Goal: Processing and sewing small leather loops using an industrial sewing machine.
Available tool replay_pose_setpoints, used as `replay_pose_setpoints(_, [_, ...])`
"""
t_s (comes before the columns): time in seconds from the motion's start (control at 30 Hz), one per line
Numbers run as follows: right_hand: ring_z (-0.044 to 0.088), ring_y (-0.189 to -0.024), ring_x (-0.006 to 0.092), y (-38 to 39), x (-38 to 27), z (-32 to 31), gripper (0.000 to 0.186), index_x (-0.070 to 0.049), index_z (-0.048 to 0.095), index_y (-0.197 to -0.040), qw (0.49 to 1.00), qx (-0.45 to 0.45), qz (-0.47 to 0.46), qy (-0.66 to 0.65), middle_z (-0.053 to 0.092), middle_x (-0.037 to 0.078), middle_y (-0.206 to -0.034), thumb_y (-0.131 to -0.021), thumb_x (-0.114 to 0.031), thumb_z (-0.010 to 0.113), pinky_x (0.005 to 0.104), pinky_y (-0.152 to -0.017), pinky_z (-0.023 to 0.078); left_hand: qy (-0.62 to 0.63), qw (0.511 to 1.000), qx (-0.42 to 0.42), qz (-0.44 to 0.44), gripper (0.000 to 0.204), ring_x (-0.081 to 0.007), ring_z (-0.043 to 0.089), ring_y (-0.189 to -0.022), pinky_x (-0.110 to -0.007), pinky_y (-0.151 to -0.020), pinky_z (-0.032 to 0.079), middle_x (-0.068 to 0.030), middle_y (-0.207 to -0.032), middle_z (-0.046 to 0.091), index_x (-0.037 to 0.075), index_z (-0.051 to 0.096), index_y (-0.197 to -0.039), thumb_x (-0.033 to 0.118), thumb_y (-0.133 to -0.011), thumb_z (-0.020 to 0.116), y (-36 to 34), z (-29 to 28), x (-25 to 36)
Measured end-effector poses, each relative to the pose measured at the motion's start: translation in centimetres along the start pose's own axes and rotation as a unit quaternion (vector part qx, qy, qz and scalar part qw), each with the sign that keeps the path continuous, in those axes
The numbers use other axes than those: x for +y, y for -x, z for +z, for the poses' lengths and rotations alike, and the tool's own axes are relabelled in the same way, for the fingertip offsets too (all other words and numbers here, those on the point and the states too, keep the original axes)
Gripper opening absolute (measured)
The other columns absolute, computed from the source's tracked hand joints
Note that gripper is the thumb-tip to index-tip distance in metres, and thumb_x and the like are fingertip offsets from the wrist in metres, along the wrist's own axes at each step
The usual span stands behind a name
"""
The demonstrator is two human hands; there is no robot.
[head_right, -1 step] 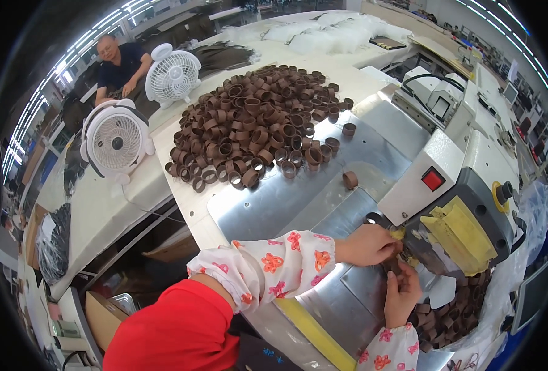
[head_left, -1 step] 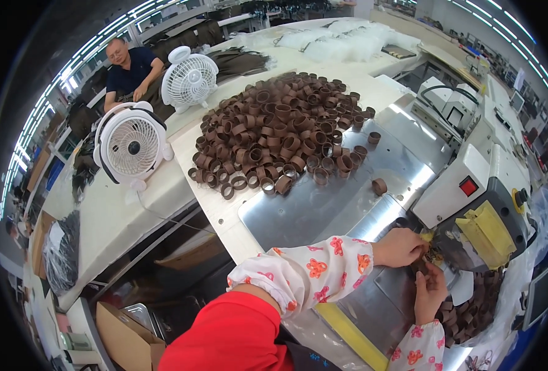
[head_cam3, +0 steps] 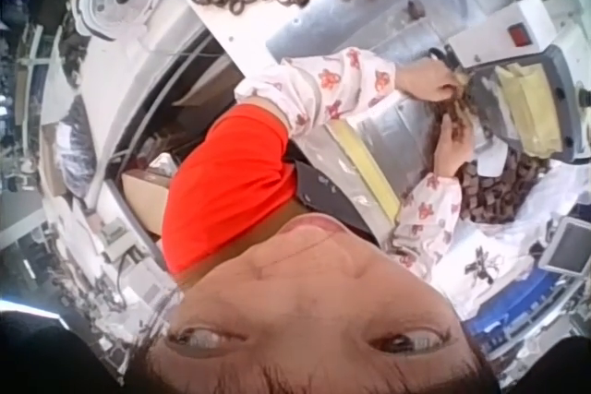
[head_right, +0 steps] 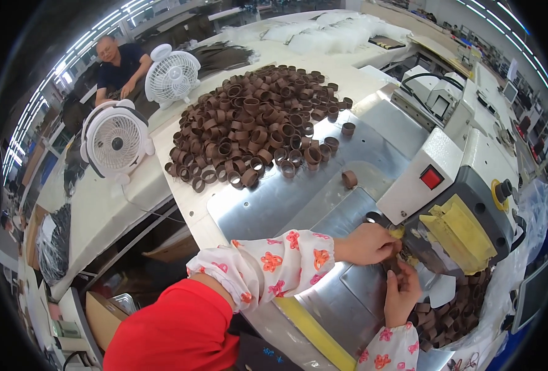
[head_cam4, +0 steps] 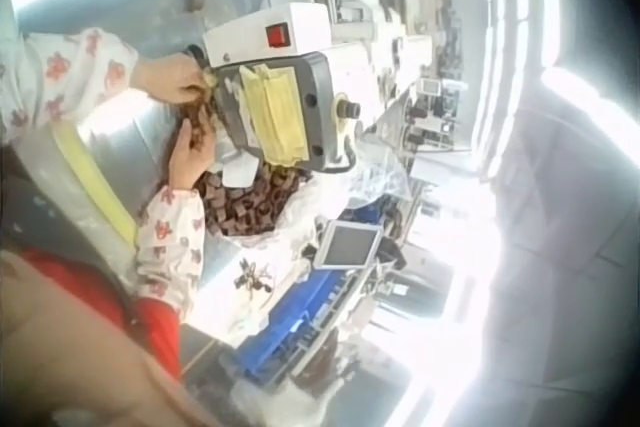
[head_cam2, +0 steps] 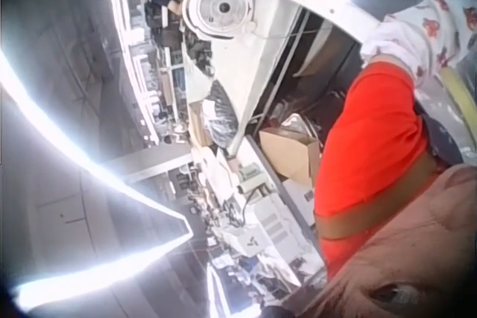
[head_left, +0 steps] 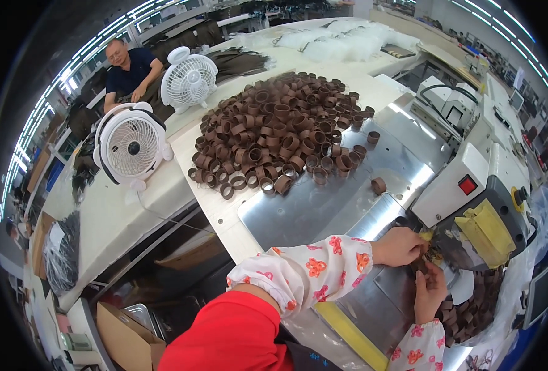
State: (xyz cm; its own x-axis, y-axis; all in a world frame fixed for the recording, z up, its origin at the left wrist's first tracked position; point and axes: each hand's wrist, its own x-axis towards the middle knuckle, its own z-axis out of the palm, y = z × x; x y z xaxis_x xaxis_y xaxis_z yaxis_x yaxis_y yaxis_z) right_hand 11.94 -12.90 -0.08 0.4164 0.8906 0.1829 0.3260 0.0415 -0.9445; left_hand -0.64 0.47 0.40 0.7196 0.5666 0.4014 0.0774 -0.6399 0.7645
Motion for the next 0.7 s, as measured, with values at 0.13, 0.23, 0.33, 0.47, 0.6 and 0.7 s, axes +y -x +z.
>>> replay_pose_setpoints(0.13, [0.045, -0.061, 0.0043, -0.18, -0.02, 0.12, 0.023, 0.003, 0.055, -0.102, 1.0, -0.001, -0.009, -0.004, 0.05, -0.001, -0.074, -0.08, 0.003, 0.059, 0.0171, -0.056, 0.038, 0.003, 0.999, -0.038, -0.001, 0.014, -0.0318, 0.057, -0.063, -0.04, -0.058, 0.045, -0.0127, -0.064, 0.058, 0.009, 0.061, -0.075, 0.012, -0.07, 0.049, -0.15, -0.48, -0.08])
replay_pose_setpoints(0.23, [0.045, -0.06, 0.0044, -0.28, -0.11, 0.23, 0.022, 0.002, 0.054, -0.101, 1.0, 0.009, 0.024, -0.012, 0.051, -0.001, -0.074, -0.079, 0.003, 0.059, 0.0172, -0.055, 0.038, 0.016, 0.999, -0.031, 0.027, 0.012, -0.0317, 0.056, -0.06, -0.04, -0.056, 0.044, -0.0121, -0.061, 0.057, 0.008, 0.059, -0.073, 0.013, -0.07, 0.049, -0.03, -0.64, 0.32])
replay_pose_setpoints(0.33, [0.046, -0.061, 0.0045, -0.3, -0.07, 0.31, 0.023, 0.002, 0.054, -0.101, 0.999, 0.013, 0.033, -0.011, 0.051, -0.001, -0.074, -0.079, 0.003, 0.059, 0.017, -0.056, 0.039, 0.025, 0.999, -0.037, 0.023, 0.012, -0.0319, 0.056, -0.06, -0.04, -0.057, 0.044, -0.0116, -0.061, 0.057, 0.008, 0.059, -0.073, 0.013, -0.071, 0.049, 0.07, -0.68, 0.38])
replay_pose_setpoints(0.47, [0.046, -0.06, 0.0045, -0.27, 0.01, 0.26, 0.023, 0.002, 0.054, -0.101, 1.0, 0.008, 0.023, -0.019, 0.052, -0.001, -0.074, -0.079, 0.004, 0.06, 0.017, -0.055, 0.039, 0.006, 0.999, -0.026, 0.023, 0.012, -0.032, 0.057, -0.06, -0.041, -0.056, 0.044, -0.0116, -0.061, 0.057, 0.008, 0.059, -0.074, 0.013, -0.071, 0.049, 0.1, -0.38, 0.19])
replay_pose_setpoints(0.6, [0.045, -0.06, 0.0045, -0.26, 0.17, 0.22, 0.022, 0.002, 0.054, -0.101, 1.0, -0.003, -0.012, -0.024, 0.052, -0.001, -0.075, -0.079, 0.004, 0.059, 0.0171, -0.056, 0.038, -0.004, 0.999, -0.011, 0.035, 0.012, -0.0323, 0.057, -0.061, -0.041, -0.056, 0.044, -0.0121, -0.063, 0.058, 0.007, 0.059, -0.074, 0.014, -0.071, 0.049, 0.15, -0.15, -0.08])
replay_pose_setpoints(0.7, [0.045, -0.061, 0.0044, -0.27, 0.22, 0.25, 0.022, 0.002, 0.054, -0.1, 1.0, -0.004, -0.01, -0.024, 0.051, -0.001, -0.075, -0.079, 0.005, 0.059, 0.0172, -0.056, 0.038, -0.009, 0.999, -0.012, 0.034, 0.012, -0.0327, 0.057, -0.061, -0.041, -0.056, 0.044, -0.0126, -0.064, 0.058, 0.007, 0.059, -0.074, 0.014, -0.071, 0.05, 0.17, -0.15, -0.12])
